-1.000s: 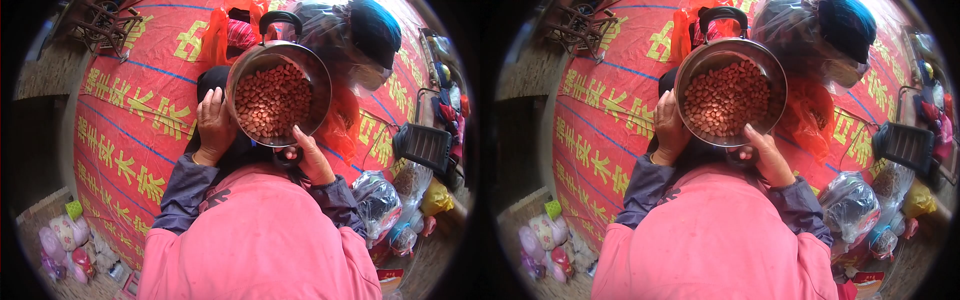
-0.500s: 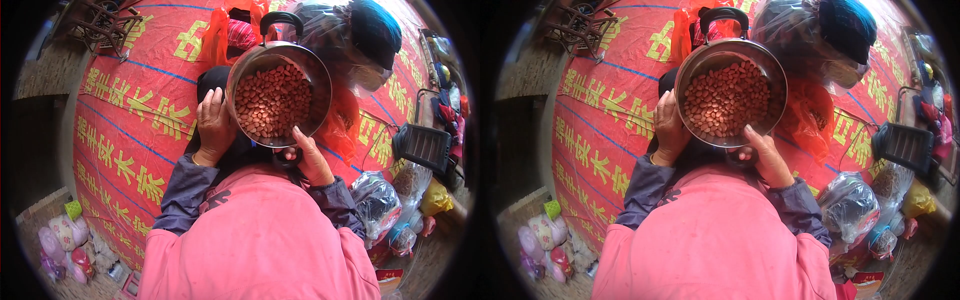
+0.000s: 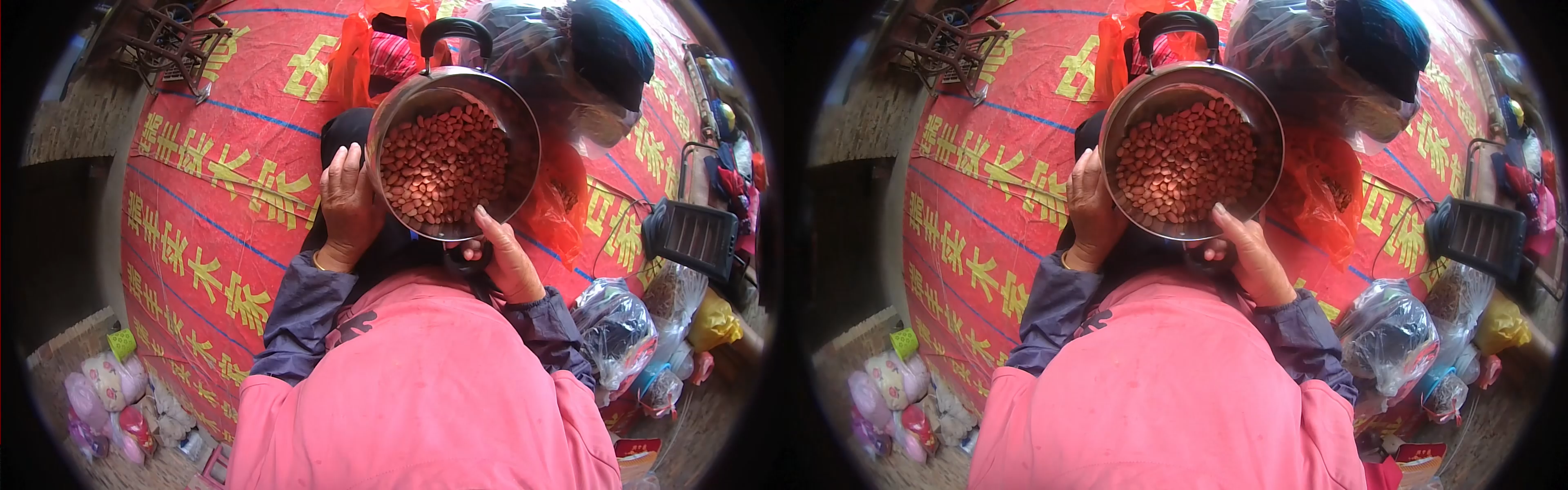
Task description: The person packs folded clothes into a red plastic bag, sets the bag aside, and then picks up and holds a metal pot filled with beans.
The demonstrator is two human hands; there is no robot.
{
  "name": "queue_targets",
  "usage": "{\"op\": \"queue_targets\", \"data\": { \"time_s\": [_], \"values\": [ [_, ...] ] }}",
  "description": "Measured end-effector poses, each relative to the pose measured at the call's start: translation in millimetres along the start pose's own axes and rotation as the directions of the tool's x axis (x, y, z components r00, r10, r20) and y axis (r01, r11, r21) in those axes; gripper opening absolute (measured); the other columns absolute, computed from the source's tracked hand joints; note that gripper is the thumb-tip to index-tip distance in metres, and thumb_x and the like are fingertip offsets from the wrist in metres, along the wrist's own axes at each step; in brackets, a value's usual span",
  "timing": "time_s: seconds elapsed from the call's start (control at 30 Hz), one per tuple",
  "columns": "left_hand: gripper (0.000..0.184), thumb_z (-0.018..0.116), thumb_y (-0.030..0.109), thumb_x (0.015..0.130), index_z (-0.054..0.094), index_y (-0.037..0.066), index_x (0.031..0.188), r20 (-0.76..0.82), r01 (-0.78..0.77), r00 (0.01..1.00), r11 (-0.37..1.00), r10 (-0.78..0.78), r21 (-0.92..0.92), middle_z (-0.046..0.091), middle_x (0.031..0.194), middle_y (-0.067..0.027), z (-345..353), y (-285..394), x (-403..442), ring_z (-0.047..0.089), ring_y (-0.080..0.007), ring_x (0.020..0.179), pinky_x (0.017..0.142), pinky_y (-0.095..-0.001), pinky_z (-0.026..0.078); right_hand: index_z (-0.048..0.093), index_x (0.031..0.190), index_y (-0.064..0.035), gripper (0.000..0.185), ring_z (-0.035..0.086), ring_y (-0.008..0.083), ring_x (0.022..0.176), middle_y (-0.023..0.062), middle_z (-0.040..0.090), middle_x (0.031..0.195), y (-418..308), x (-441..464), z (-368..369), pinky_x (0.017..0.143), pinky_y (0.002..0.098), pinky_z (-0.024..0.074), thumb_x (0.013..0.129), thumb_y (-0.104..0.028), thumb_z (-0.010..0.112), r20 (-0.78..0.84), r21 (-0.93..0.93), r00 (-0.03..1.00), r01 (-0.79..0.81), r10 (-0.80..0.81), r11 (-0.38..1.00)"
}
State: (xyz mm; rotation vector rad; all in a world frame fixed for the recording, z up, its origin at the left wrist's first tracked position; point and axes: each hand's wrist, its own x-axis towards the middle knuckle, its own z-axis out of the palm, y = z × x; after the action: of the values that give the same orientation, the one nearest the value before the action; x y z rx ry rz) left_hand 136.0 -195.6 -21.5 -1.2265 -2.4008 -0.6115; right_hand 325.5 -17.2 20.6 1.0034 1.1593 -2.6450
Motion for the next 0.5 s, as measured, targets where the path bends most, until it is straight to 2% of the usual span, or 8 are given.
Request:
{"op": "queue_targets", "data": {
  "time_s": [0.2, 0.5],
  "values": [
    [0.039, 0.06, 0.024, 0.092, 0.062, -0.002, 0.121, -0.004, -0.001, 1.0, 1.0, 0.001, -0.007, 0.057, 0.133, -0.0216, -0.4, -0.5, 0.2, 0.054, -0.0393, 0.123, 0.101, -0.0491, 0.041, 0.06, 0.117, 0.0016, 0.045, 0.058, 0.0094, 0.07, 0.0103, 0.07, 0.093, -1.0, -1.1, 3.3, 0.066, 0.0227, 0.0476, 0.099, -0.039, 0.061, -0.024, 0.014, 1.0, -0.002, 0.002, 1.0],
    [0.039, 0.06, 0.026, 0.093, 0.062, -0.001, 0.12, 0.005, 0.004, 1.0, 1.0, -0.004, -0.014, 0.057, 0.133, -0.0214, -2.0, 0.7, 0.0, 0.054, -0.0394, 0.123, 0.101, -0.0494, 0.041, 0.06, 0.118, 0.0009, 0.048, 0.057, 0.0085, 0.07, 0.009, 0.071, 0.094, 0.2, -2.1, 7.1, 0.066, 0.0217, 0.0438, 0.1, -0.043, 0.057, -0.013, -0.022, 0.999, 0.035, -0.036, 0.999]
  ]
}}
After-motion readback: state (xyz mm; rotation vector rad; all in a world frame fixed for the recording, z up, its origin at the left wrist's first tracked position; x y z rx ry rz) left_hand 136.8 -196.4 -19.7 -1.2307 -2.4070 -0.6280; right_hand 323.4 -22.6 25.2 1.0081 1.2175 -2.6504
